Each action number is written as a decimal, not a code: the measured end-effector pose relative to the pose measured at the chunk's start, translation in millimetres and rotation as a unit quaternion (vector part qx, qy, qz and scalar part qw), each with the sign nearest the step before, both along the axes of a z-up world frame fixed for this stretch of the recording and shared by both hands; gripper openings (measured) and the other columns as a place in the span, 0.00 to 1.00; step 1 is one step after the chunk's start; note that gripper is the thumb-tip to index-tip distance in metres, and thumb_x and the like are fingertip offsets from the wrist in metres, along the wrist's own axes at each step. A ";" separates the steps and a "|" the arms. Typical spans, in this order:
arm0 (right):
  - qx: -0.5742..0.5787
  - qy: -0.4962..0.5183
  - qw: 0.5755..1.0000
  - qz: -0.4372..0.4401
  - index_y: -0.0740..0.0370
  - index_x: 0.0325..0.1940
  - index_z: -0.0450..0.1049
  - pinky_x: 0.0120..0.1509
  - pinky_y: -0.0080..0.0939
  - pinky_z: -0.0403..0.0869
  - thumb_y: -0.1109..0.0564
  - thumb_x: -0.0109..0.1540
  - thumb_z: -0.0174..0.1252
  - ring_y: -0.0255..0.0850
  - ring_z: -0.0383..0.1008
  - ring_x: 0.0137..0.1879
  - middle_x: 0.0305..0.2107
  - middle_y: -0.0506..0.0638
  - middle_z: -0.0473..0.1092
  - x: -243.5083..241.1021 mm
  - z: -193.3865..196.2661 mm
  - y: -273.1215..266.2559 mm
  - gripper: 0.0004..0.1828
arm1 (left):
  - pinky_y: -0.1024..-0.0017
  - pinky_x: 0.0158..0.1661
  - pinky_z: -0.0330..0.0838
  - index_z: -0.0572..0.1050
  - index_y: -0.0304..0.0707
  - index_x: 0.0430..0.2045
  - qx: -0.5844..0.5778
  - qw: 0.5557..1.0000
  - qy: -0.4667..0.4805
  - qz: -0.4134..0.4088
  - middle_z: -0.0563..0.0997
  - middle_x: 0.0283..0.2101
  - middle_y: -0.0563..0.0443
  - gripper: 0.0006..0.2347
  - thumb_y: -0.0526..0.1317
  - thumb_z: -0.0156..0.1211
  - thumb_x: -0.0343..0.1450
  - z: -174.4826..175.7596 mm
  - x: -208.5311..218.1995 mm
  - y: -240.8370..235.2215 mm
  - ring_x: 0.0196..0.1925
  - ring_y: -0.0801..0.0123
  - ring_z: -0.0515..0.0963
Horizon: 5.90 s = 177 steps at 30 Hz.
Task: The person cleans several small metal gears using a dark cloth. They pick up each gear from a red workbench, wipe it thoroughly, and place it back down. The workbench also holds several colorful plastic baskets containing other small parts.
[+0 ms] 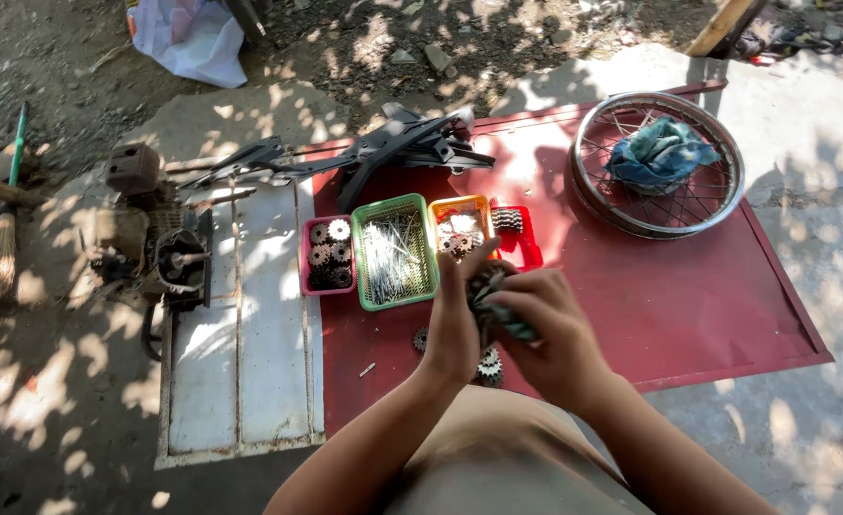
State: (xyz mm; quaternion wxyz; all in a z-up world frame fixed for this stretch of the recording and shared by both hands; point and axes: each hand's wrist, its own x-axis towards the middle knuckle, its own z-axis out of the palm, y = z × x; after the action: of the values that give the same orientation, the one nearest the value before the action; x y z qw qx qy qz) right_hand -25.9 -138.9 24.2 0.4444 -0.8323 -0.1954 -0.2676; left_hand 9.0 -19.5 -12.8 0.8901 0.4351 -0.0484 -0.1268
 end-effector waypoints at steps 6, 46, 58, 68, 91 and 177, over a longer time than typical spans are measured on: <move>-0.013 0.068 0.996 -0.055 0.58 0.53 0.80 0.51 0.57 0.75 0.65 0.56 0.66 0.61 0.77 0.50 0.46 0.59 0.75 19.7 -20.2 0.9 0.20 | 0.63 0.44 0.78 0.72 0.28 0.58 -0.031 0.992 0.099 0.075 0.79 0.46 0.36 0.22 0.50 0.41 0.82 -31.4 2.9 -14.4 0.46 0.54 0.80; -0.012 0.142 0.901 0.410 0.58 0.47 0.82 0.43 0.55 0.77 0.65 0.61 0.62 0.60 0.79 0.44 0.38 0.60 0.75 79.2 4.7 114.7 0.13 | 0.63 0.51 0.75 0.79 0.33 0.45 0.066 0.803 0.087 0.585 0.81 0.40 0.41 0.19 0.49 0.43 0.83 19.7 -25.6 63.3 0.43 0.65 0.79; -0.019 0.097 0.920 0.380 0.63 0.46 0.83 0.46 0.59 0.77 0.69 0.59 0.62 0.66 0.79 0.46 0.39 0.62 0.75 73.1 9.0 105.2 0.12 | 0.63 0.52 0.75 0.78 0.32 0.48 0.073 0.823 0.082 0.557 0.81 0.45 0.38 0.18 0.48 0.43 0.83 38.4 -15.9 64.8 0.47 0.61 0.79; -0.002 0.088 0.956 0.280 0.64 0.44 0.83 0.49 0.55 0.78 0.71 0.59 0.63 0.66 0.78 0.48 0.38 0.62 0.74 82.1 15.3 87.0 0.12 | 0.69 0.43 0.73 0.77 0.24 0.48 -0.079 0.886 0.102 0.445 0.80 0.42 0.39 0.22 0.49 0.41 0.82 30.7 -2.9 61.1 0.40 0.63 0.78; 0.025 0.179 0.983 0.004 0.57 0.42 0.84 0.51 0.49 0.79 0.64 0.57 0.64 0.54 0.82 0.48 0.38 0.54 0.77 44.1 4.8 37.2 0.11 | 0.69 0.36 0.80 0.77 0.25 0.47 -0.081 0.971 0.124 0.188 0.82 0.44 0.30 0.18 0.45 0.45 0.81 20.7 28.4 21.8 0.37 0.57 0.82; -0.034 0.182 0.980 0.074 0.53 0.54 0.78 0.38 0.57 0.76 0.59 0.64 0.56 0.59 0.76 0.35 0.36 0.54 0.74 -7.3 23.6 11.0 0.15 | 0.58 0.49 0.74 0.81 0.26 0.40 0.255 0.938 -0.212 0.105 0.83 0.41 0.32 0.25 0.45 0.30 0.79 15.3 -29.2 31.3 0.45 0.48 0.83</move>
State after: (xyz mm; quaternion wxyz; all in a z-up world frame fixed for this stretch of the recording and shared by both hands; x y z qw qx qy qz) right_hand -33.3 -127.9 47.8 0.4625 -0.8649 -0.1817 -0.0713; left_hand -20.2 11.8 2.5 0.7266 0.6668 -0.1564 0.0544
